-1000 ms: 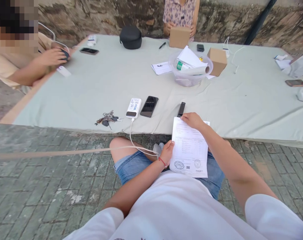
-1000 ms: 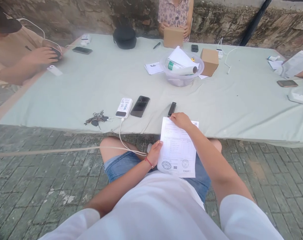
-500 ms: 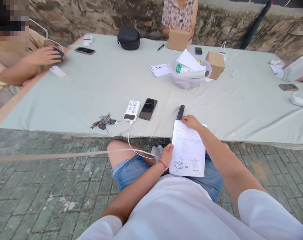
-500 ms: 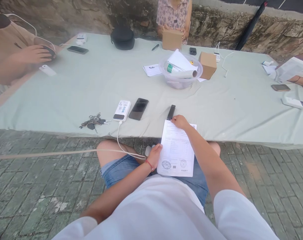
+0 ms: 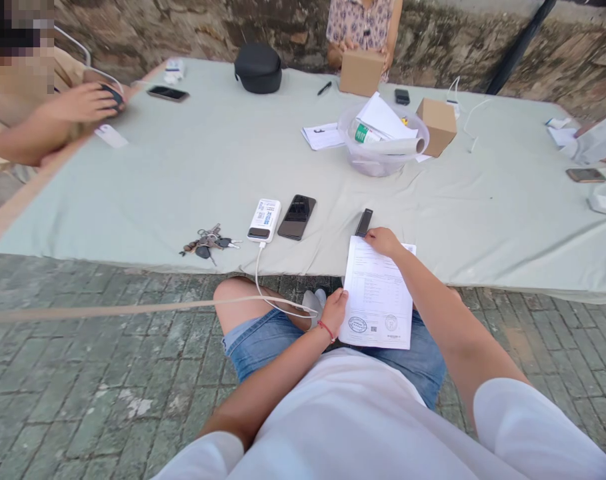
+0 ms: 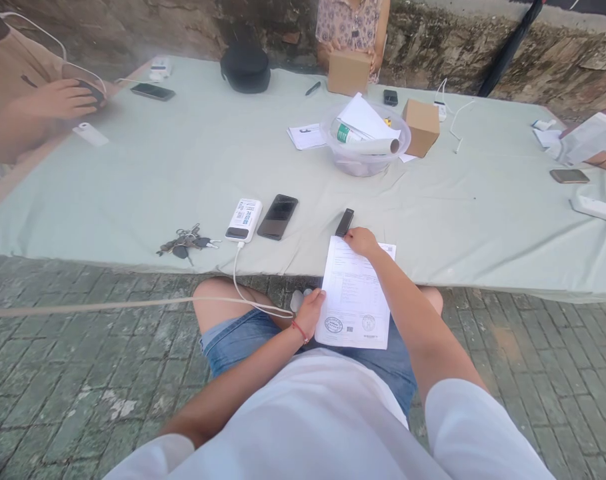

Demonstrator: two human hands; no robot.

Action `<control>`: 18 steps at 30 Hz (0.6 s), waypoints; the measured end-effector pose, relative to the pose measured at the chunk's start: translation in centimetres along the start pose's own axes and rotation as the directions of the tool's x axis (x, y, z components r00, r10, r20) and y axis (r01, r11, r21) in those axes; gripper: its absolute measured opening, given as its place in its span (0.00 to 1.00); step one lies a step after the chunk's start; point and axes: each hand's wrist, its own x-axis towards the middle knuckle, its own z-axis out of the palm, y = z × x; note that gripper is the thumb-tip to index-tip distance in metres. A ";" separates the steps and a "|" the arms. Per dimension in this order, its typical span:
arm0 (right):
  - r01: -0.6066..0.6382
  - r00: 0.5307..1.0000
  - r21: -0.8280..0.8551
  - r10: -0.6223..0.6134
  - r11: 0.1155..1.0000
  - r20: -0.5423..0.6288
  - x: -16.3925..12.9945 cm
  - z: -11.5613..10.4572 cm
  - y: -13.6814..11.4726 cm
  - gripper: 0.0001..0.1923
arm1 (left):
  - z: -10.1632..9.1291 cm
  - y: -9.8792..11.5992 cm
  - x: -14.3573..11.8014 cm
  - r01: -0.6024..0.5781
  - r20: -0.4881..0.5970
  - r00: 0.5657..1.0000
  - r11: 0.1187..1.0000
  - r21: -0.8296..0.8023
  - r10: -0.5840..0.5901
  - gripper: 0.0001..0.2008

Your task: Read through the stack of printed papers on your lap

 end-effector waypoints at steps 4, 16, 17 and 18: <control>-0.017 1.000 -0.030 0.018 0.999 0.003 -0.2 0.3 -0.3 0.13 | 0.2 -0.3 -0.8 -0.024 -0.002 1.000 0.999 0.024 0.024 0.18; 0.050 0.999 0.467 -0.045 0.883 -0.021 -2.6 0.5 1.5 0.16 | -0.2 -1.4 -1.3 -0.131 0.130 0.987 0.946 0.295 0.097 0.17; 0.039 0.999 0.500 -0.039 0.865 -0.011 -2.7 0.3 1.5 0.16 | -0.2 -1.3 -1.3 -0.142 0.143 0.985 0.939 0.312 0.101 0.17; 0.020 1.000 0.536 -0.027 0.844 0.004 -2.8 0.1 1.4 0.16 | -0.2 -1.2 -1.2 -0.150 0.154 0.982 0.935 0.323 0.105 0.17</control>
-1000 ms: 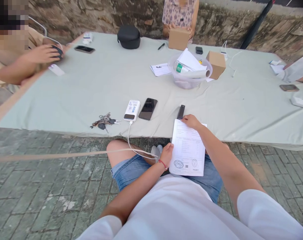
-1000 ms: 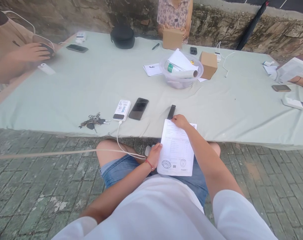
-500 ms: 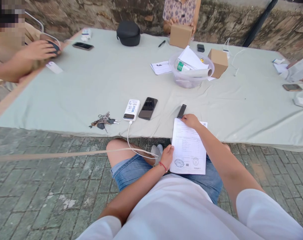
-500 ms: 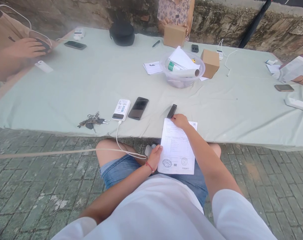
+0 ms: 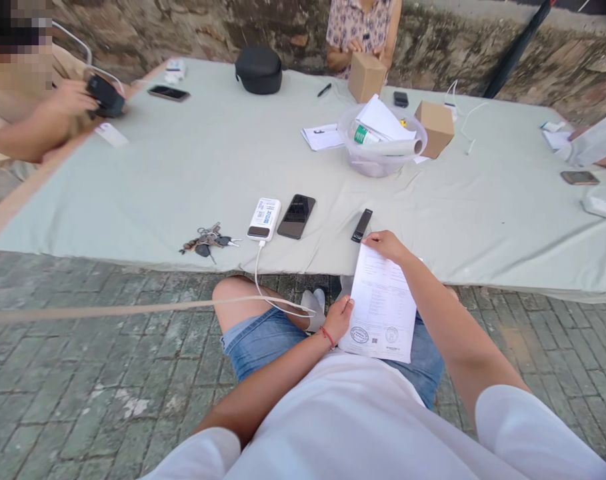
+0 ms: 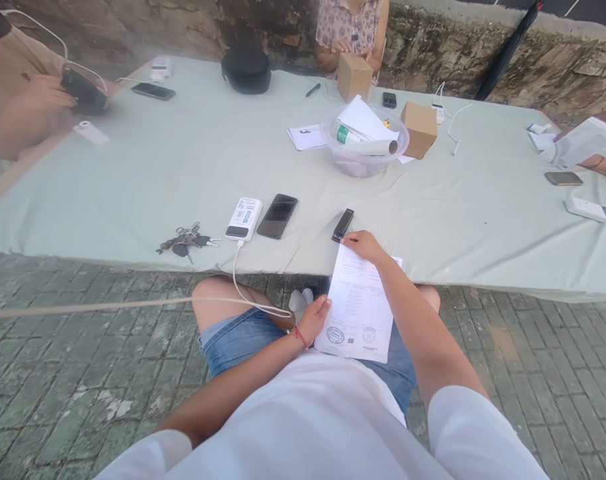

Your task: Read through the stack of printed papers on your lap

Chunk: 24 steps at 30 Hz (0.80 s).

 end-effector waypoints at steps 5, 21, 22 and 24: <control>-0.078 0.995 0.217 0.063 0.973 0.077 -0.5 -1.0 -1.1 0.15 | 0.1 0.1 0.0 -0.026 -0.004 1.000 0.999 -0.039 0.026 0.20; 0.136 0.990 -0.321 -0.139 0.937 0.011 -1.4 -1.5 -1.9 0.15 | 0.5 -0.3 -0.3 -0.046 -0.088 0.995 0.995 -0.084 0.038 0.16; 0.137 0.990 -0.325 -0.143 0.936 0.006 -1.4 -1.4 -2.0 0.15 | 0.5 -0.1 -0.3 -0.051 -0.087 0.995 0.995 -0.085 0.044 0.15; 0.144 0.988 -0.330 -0.152 0.933 0.001 -1.4 -1.5 -2.2 0.15 | 0.5 0.2 -0.3 -0.067 -0.080 0.995 0.994 -0.082 0.061 0.14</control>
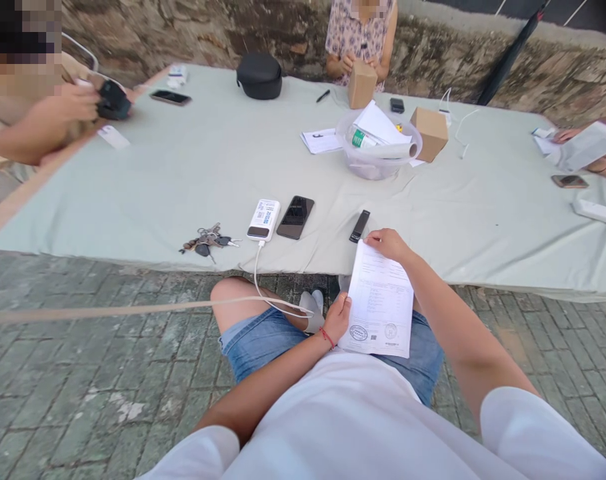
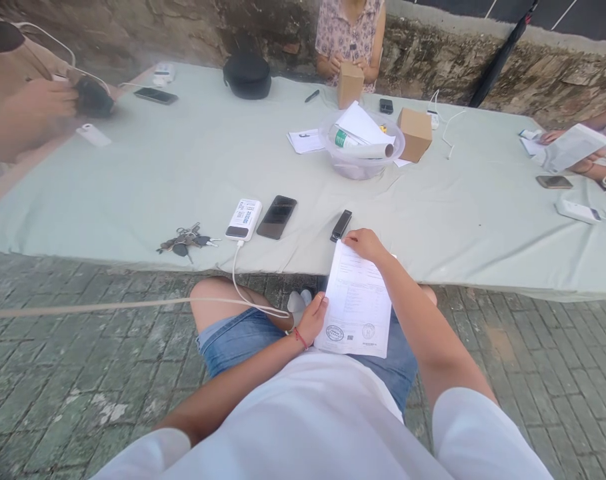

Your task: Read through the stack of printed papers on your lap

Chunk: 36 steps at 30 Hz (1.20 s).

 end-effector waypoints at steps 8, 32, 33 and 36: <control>0.035 0.999 -0.010 -0.035 0.999 -0.013 -0.2 -0.1 -0.2 0.14 | 0.1 -0.7 0.2 0.002 -0.008 1.000 1.000 0.008 -0.002 0.16; 0.161 0.987 -0.059 -0.161 0.985 0.003 -1.9 -0.1 -3.4 0.14 | 1.1 5.7 4.7 -0.135 -0.123 0.983 0.991 -0.008 0.133 0.16; 0.162 0.987 -0.036 -0.163 0.986 0.001 -1.9 -0.1 -3.4 0.14 | 1.0 5.8 4.7 -0.149 -0.118 0.982 0.989 0.004 0.148 0.16; 0.134 0.991 0.075 -0.136 0.988 0.017 -1.8 0.0 -2.7 0.15 | 0.9 6.0 4.4 -0.175 -0.105 0.979 0.985 0.012 0.175 0.16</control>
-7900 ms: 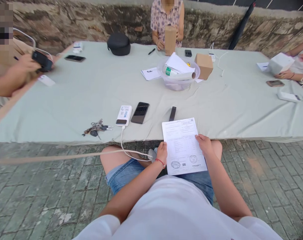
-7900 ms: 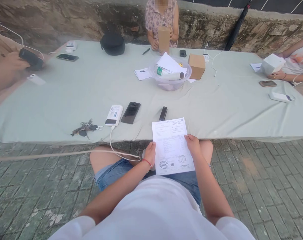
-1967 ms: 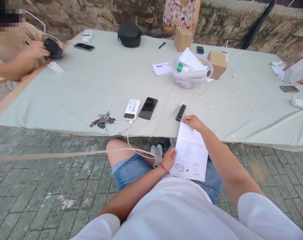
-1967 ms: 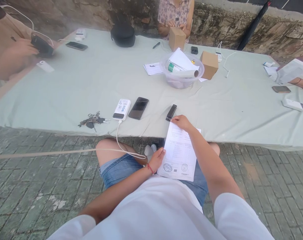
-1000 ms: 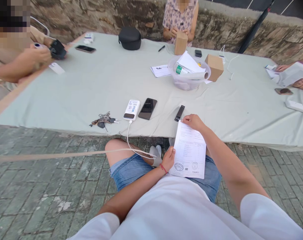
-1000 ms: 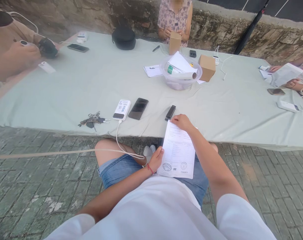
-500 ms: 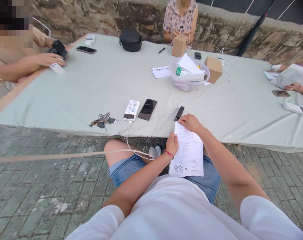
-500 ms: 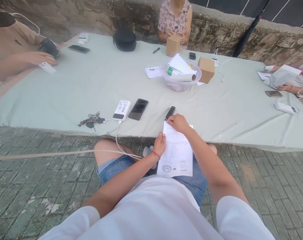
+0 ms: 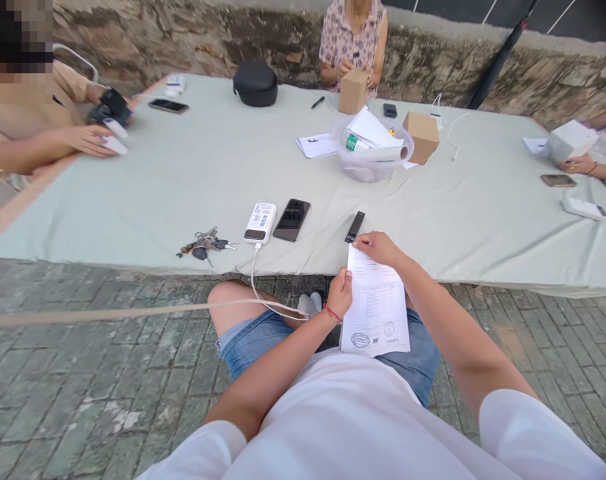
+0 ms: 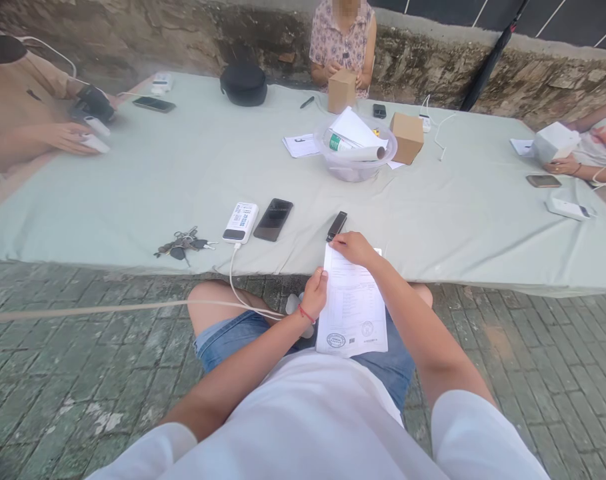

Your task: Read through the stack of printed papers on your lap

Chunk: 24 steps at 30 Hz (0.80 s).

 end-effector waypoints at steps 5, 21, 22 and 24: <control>-0.154 0.988 0.242 0.142 0.958 0.066 0.1 0.2 1.2 0.17 | 0.1 0.6 -0.2 0.026 0.044 0.999 0.999 -0.022 -0.025 0.16; -0.157 0.982 0.296 0.117 0.942 0.150 -0.3 -1.2 -0.5 0.24 | -0.1 -0.8 -0.1 0.001 0.054 0.999 0.993 0.122 -0.007 0.18; -0.149 0.982 0.279 0.109 0.949 0.151 -0.2 -1.3 -0.7 0.23 | -0.1 -0.8 -0.2 -0.001 0.053 0.999 0.992 0.124 -0.006 0.18; -0.158 0.981 0.286 0.117 0.945 0.153 0.0 -1.4 -0.8 0.22 | -0.1 -0.7 -0.3 -0.003 0.058 0.998 0.993 0.116 -0.003 0.18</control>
